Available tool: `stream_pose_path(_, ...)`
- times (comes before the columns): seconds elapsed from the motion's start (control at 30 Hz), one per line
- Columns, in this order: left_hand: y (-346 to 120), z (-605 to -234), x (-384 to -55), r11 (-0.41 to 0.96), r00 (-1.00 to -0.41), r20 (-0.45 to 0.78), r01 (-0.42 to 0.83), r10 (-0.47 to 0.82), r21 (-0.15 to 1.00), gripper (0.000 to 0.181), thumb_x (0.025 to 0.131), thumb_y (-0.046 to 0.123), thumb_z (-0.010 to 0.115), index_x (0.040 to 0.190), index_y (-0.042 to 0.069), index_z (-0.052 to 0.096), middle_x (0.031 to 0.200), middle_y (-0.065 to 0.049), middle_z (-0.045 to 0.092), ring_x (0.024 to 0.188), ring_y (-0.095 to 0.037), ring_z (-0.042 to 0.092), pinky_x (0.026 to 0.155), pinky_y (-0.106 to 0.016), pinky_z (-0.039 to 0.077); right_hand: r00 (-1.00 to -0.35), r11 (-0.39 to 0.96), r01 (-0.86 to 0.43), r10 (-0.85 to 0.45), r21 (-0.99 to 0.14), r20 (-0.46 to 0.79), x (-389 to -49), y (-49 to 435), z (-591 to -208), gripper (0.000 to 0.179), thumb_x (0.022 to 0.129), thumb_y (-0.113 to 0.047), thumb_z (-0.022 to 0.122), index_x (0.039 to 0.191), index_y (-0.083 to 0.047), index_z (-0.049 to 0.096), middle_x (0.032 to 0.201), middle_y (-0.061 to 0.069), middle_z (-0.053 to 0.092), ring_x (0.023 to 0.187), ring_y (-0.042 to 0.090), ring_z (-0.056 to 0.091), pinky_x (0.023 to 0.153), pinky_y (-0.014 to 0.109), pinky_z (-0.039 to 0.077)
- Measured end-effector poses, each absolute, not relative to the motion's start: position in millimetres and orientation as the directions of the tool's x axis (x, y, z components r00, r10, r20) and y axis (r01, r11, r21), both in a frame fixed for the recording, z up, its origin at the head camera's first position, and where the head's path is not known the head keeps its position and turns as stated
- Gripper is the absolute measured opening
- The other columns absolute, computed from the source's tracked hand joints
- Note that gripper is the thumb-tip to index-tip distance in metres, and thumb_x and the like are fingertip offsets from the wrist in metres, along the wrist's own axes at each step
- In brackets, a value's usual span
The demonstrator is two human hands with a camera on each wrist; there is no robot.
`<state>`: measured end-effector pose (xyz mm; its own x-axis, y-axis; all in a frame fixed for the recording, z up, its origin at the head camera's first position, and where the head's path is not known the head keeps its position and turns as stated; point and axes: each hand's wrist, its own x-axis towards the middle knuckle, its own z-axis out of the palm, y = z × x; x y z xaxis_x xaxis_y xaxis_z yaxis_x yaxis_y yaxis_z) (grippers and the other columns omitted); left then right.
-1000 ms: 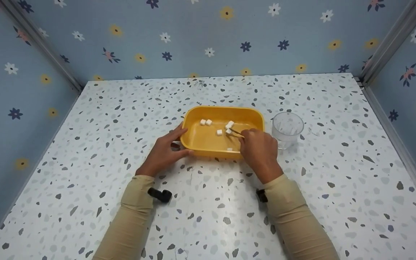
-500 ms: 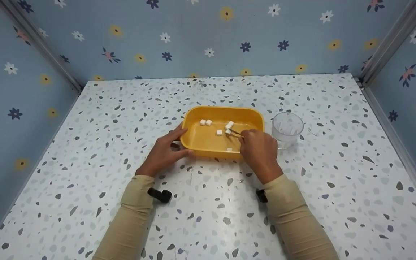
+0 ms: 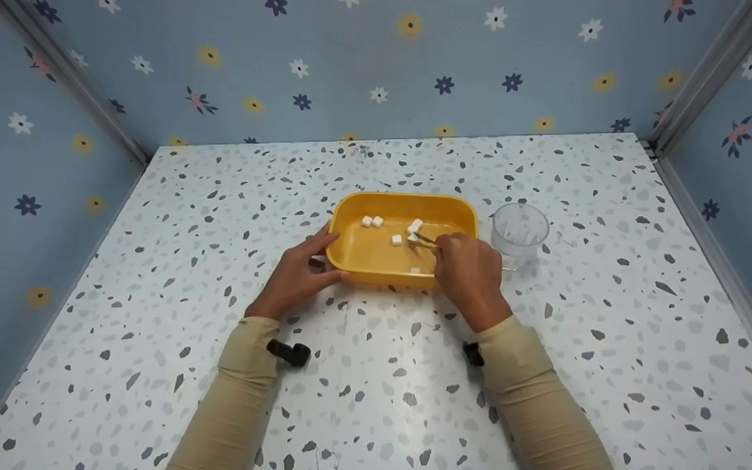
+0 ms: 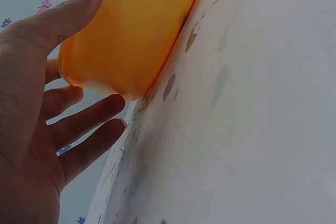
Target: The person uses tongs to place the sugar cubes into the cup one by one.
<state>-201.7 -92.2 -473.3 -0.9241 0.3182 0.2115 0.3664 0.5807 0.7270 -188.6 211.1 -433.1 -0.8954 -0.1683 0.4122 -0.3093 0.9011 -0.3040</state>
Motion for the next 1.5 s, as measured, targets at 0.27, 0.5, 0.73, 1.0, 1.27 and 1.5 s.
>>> stream_pose_path(0.27,-87,-474,-203,0.570,-0.918,0.227,0.382,0.324,0.728,0.075,0.085,0.037,0.081,0.149,0.013,0.049,0.157,-0.005,0.040,0.129,-0.015,0.052,0.107,-0.032,0.041,-0.909,0.906,-0.283,-0.148,-0.316,0.390,-188,214,-430,0.013,0.092,-0.014,0.072,0.098,-0.004,0.078,0.076,0.010,0.070,0.061,0.030,0.058,0.054,0.043,0.044)
stream_pose_path(0.5,-84,-474,-204,0.562,-0.916,0.231,0.385,0.328,0.732,0.075,0.085,0.036,0.081,0.148,0.013,0.049,0.154,-0.005,0.045,0.119,-0.014,0.058,0.102,-0.030,0.045,-0.918,0.912,-0.267,-0.142,-0.312,0.370,-187,216,-427,0.014,0.093,-0.015,0.071,0.099,-0.004,0.078,0.078,0.010,0.070,0.063,0.029,0.058,0.056,0.043,0.045)
stream_pose_path(0.73,-83,-472,-205,0.570,-0.919,0.218,0.377,0.328,0.730,0.073,0.085,0.038,0.081,0.148,0.015,0.050,0.152,-0.004,0.047,0.121,-0.013,0.056,0.102,-0.031,0.044,-0.918,0.909,-0.261,-0.130,-0.324,0.376,-186,219,-425,0.015,0.094,-0.016,0.070,0.098,-0.004,0.078,0.078,0.010,0.070,0.061,0.028,0.057,0.054,0.041,0.043)
stream_pose_path(1.0,-87,-474,-206,0.554,-0.919,0.228,0.378,0.321,0.742,0.068,0.085,0.034,0.082,0.143,0.015,0.054,0.145,0.000,0.053,0.112,-0.011,0.059,0.096,-0.034,0.049,-0.911,0.909,-0.264,-0.126,-0.323,0.392,-186,217,-420,0.015,0.093,-0.015,0.070,0.097,-0.004,0.079,0.078,0.010,0.070,0.062,0.027,0.057,0.054,0.041,0.043)
stream_pose_path(1.27,-90,-475,-206,0.541,-0.926,0.204,0.353,0.317,0.763,0.061,0.085,0.027,0.082,0.139,0.014,0.056,0.136,-0.001,0.058,0.104,-0.015,0.061,0.090,-0.034,0.052,-0.916,0.905,-0.256,-0.115,-0.339,0.383,-185,217,-416,0.015,0.093,-0.015,0.070,0.098,-0.004,0.079,0.083,0.011,0.073,0.066,0.028,0.060,0.057,0.043,0.047)
stream_pose_path(1.5,-90,-477,-207,0.527,-0.923,0.218,0.362,0.317,0.769,0.058,0.085,0.024,0.082,0.136,0.014,0.058,0.133,-0.001,0.060,0.103,-0.012,0.062,0.090,-0.032,0.052,-0.916,0.910,-0.249,-0.110,-0.332,0.385,-182,219,-410,0.016,0.094,-0.016,0.070,0.098,-0.004,0.079,0.083,0.011,0.072,0.064,0.027,0.059,0.056,0.042,0.047)
